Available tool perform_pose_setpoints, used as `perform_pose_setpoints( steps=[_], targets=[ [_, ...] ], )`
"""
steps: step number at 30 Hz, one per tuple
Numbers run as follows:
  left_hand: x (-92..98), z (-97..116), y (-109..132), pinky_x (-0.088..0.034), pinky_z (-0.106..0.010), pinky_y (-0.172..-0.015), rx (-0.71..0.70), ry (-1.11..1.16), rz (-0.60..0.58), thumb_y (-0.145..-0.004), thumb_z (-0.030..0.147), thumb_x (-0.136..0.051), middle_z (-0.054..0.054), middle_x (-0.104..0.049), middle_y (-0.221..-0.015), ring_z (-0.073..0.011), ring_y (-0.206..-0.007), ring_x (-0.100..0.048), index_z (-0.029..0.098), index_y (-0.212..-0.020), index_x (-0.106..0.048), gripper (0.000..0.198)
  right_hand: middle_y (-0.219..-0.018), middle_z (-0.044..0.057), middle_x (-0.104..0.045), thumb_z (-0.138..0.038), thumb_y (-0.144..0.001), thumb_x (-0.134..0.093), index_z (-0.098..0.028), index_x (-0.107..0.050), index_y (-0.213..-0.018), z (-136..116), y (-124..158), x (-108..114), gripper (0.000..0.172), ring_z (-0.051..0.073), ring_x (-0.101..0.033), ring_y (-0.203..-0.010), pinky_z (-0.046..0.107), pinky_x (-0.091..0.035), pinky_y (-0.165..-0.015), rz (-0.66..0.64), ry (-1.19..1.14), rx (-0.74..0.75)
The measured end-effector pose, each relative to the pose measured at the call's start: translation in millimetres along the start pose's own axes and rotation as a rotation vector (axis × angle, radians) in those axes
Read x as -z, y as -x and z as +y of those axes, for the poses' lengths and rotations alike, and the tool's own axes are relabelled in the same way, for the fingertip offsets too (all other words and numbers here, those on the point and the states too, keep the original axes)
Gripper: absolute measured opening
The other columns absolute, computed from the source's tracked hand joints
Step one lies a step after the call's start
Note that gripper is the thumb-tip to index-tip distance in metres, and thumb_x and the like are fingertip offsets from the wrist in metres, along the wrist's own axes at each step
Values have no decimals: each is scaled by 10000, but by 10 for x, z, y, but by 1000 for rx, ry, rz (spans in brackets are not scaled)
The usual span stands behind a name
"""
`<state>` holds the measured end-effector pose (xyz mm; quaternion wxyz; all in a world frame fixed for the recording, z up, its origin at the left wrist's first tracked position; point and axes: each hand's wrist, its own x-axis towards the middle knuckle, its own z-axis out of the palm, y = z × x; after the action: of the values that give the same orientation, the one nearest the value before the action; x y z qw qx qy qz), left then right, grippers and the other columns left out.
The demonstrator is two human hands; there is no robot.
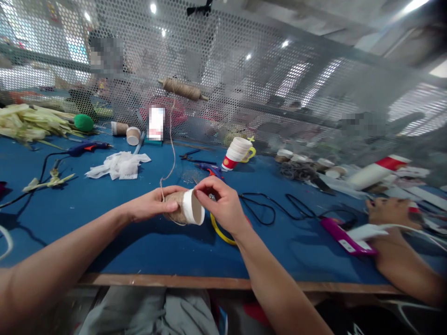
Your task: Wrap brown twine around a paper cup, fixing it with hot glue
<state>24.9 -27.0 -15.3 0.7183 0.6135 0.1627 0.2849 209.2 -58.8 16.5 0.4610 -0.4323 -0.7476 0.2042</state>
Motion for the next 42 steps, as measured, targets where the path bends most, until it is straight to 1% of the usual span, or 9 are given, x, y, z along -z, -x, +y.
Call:
perform_pose_setpoints(
  steps=[5,12,17,20,25,29,36,39,42],
  targets=[
    [0,-32,-14,-424,-228,-716,59,182,5,-610,377,-676,-59,-593,-919,-123,-774,-559,166,-1056,-529,515,-713,10,-546,-203,-751,-520,-183,-553,-717,-1,6,1,52,114,-506,-659,250,-417,-605,31,61,59],
    [0,-27,-11,-412,-232,-685,91,307,-9,-573,364,-705,-55,-607,-864,-126,-737,-561,155,-1071,-532,567,-765,22,-583,-236,-743,-530,-177,-571,-791,4,4,37,86,119,-537,-679,247,-439,-607,40,3,-66],
    [-10,-43,-11,-421,-223,-672,115,332,-14,-578,373,-700,-55,-608,-831,-120,-717,-562,148,-1071,-536,567,-693,10,-561,-232,-728,-545,-172,-560,-715,-5,14,-2,63,109,-519,-637,236,-438,-582,5,19,-71],
    [-2,-41,-16,-439,-249,-677,117,348,-26,-598,395,-678,-67,-605,-853,-133,-725,-564,149,-1086,-525,567,-702,11,-568,-216,-727,-542,-170,-563,-731,3,17,-2,51,107,-520,-635,234,-439,-581,8,31,-71],
    [15,-28,-14,-470,-292,-621,120,340,-100,-630,441,-633,-86,-597,-848,-169,-720,-566,144,-1106,-507,575,-767,24,-576,-208,-733,-540,-169,-571,-800,-26,3,13,83,108,-533,-674,233,-443,-605,30,10,-15],
    [11,-38,-11,-475,-290,-598,147,335,-145,-641,473,-607,-88,-601,-821,-169,-697,-568,134,-1084,-521,565,-720,16,-557,-209,-741,-531,-167,-572,-742,-64,-12,-4,58,105,-518,-654,228,-429,-583,-7,43,31],
    [34,-57,-27,-472,-285,-590,143,335,-129,-649,477,-597,-69,-600,-805,-163,-688,-571,155,-1100,-510,561,-725,16,-565,-186,-732,-519,-168,-568,-753,-39,-3,5,56,107,-523,-650,232,-439,-586,-13,25,-52],
    [48,-52,-30,-468,-291,-606,114,332,-132,-669,487,-572,-75,-599,-830,-165,-700,-573,158,-1093,-514,540,-757,23,-583,-202,-730,-524,-171,-574,-786,-25,-5,24,81,113,-535,-668,244,-449,-613,14,0,-83],
    [45,-53,-28,-464,-295,-609,107,320,-137,-667,492,-571,-79,-597,-835,-165,-702,-566,152,-1091,-512,546,-762,30,-587,-231,-728,-537,-164,-580,-794,-34,-11,13,103,118,-542,-675,249,-452,-622,-3,-9,-97]
  ],
)
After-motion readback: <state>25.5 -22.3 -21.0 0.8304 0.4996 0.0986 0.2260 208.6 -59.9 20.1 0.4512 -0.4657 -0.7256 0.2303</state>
